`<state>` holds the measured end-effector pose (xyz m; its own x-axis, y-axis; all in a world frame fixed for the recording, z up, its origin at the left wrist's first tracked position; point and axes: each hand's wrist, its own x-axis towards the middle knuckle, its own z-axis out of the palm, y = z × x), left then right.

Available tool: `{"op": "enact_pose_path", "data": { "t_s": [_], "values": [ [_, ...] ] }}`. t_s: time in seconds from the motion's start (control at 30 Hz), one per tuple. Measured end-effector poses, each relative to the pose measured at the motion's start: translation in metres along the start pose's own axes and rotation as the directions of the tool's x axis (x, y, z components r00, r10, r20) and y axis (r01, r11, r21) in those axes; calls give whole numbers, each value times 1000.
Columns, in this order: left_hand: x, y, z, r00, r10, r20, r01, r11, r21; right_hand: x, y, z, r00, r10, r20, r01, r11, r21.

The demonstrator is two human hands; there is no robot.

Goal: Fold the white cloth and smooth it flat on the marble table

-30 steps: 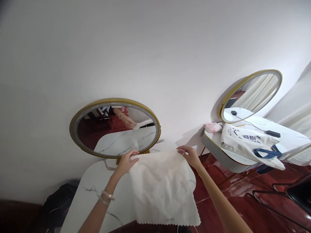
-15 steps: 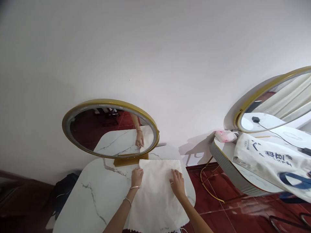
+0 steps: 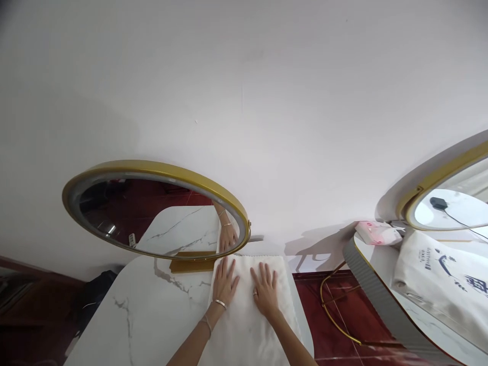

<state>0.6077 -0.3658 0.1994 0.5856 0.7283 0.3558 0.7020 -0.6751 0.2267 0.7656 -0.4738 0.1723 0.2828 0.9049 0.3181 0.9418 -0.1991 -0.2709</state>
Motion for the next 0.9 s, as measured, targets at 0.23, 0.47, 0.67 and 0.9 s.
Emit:
{"op": "enact_pose_path", "data": {
  "t_s": [0.23, 0.47, 0.67, 0.9],
  "values": [
    [33, 4, 13, 988, -142, -58, 146, 986, 81, 64, -13, 12, 993, -63, 104, 61, 998, 20],
    [66, 10, 23, 963, -224, 150, 199, 966, 166, 99, -1, 28, 981, -127, 146, 135, 990, -47],
    [96, 26, 48, 980, 50, 192, -58, 998, 33, 107, 28, 20, 992, 13, 128, 2, 994, -112],
    [77, 71, 53, 955, 240, 175, -227, 970, -92, 63, 62, -8, 990, 95, 108, -71, 975, -209]
  ]
}}
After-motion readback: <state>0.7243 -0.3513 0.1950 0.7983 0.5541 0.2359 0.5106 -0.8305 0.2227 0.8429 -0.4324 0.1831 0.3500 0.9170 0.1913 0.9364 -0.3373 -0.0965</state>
